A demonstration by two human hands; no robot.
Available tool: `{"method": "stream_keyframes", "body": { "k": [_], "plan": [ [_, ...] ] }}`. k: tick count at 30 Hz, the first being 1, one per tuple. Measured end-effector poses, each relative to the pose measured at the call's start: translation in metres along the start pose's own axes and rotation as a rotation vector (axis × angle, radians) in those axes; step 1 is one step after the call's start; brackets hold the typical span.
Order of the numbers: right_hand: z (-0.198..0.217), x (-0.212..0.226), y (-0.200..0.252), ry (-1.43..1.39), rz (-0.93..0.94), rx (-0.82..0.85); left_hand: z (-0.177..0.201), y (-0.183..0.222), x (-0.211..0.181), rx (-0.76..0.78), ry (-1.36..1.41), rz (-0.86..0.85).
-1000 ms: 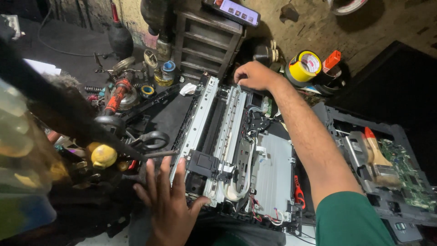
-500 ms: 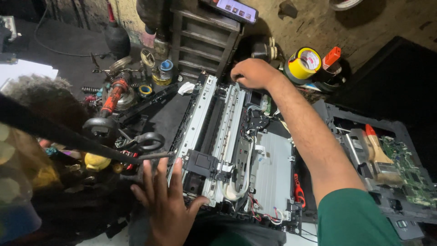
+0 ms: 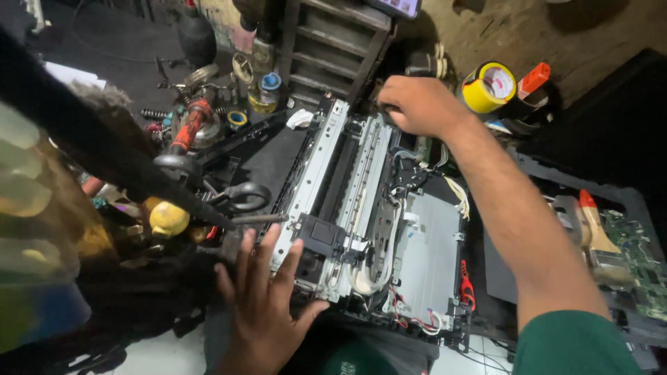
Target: Cleaning and repairing the internal components of a disassembled printer using a brush and a screwdriver
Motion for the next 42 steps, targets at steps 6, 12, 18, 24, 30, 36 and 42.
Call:
{"method": "stream_keyframes", "body": {
  "k": [6, 12, 18, 24, 30, 36, 42],
  "plan": [
    [0.016, 0.03, 0.037, 0.022, 0.006, -0.08, 0.009, -0.004, -0.015, -0.056, 0.21, -0.118],
    [0.057, 0.088, 0.067, 0.001, 0.155, -0.3, 0.027, -0.005, -0.032, -0.067, 0.211, -0.147],
    [0.047, 0.185, 0.08, -0.223, 0.477, -0.195, 0.085, -0.006, -0.039, -0.272, 0.258, -0.224],
    [0.041, 0.229, 0.077, -0.235, 0.566, -0.159, 0.087, 0.011, -0.021, -0.377, 0.283, -0.248],
    [0.042, 0.242, 0.08, -0.214, 0.614, -0.129, 0.071, 0.013, -0.019, -0.059, 0.382, -0.152],
    [0.032, 0.242, 0.094, -0.246, 0.601, 0.026, 0.037, 0.03, -0.023, 0.004, 0.365, -0.157],
    [0.047, 0.269, 0.111, -0.487, 0.463, 0.026, 0.034, 0.026, -0.028, 0.012, 0.326, -0.19]
  ]
}}
Point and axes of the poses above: each hand's wrist, its own y-axis away from the middle knuckle, its own z-axis out of the back of the hand, x = y × z, the point moved 2 cm from there along -y, towards the middle knuckle
